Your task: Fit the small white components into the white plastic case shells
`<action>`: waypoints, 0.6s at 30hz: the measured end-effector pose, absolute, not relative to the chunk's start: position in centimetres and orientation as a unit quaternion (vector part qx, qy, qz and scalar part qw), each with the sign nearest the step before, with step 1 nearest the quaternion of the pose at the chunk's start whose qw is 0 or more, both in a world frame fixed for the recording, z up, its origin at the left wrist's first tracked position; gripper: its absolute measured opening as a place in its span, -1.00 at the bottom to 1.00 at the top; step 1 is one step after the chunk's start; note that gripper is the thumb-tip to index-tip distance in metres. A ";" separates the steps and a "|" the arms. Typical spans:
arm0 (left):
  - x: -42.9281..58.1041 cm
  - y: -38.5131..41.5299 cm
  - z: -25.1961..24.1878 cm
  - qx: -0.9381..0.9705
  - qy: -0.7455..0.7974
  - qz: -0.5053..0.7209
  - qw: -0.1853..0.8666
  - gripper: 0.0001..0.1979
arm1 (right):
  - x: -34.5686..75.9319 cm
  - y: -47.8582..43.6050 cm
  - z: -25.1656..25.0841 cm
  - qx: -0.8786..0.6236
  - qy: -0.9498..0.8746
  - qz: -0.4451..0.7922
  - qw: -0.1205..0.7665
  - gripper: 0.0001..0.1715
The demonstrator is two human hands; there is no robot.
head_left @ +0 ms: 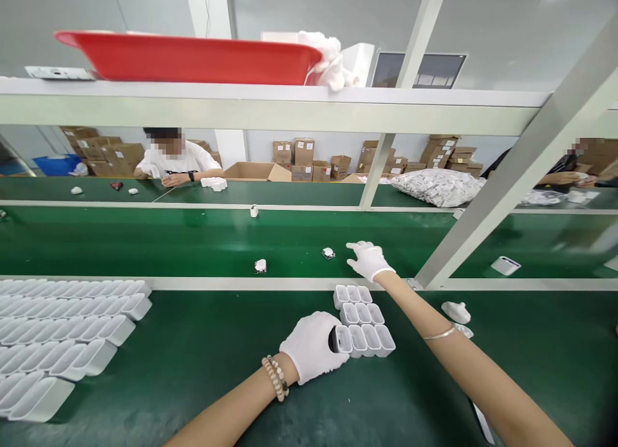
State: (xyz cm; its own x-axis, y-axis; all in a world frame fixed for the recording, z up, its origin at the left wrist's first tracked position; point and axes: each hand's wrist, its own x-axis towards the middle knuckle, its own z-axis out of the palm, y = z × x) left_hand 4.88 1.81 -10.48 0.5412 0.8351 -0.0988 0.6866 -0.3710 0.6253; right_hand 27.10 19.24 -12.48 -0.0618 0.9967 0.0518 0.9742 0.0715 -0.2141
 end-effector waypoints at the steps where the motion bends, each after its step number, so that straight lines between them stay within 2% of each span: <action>1: 4.7 1.8 -10.6 0.822 0.455 0.130 0.317 -0.81 | 26.6 19.9 -12.6 -0.663 -0.740 0.074 0.092 -0.51; 8: 4.3 1.8 -11.5 0.813 0.449 0.150 0.339 -0.73 | 24.2 21.7 -13.9 -0.613 -0.766 0.157 0.116 -0.67; 18: 4.4 1.9 -12.0 0.758 0.475 0.206 0.397 -0.60 | 25.7 21.2 -13.4 -0.576 -0.761 0.257 0.151 -0.59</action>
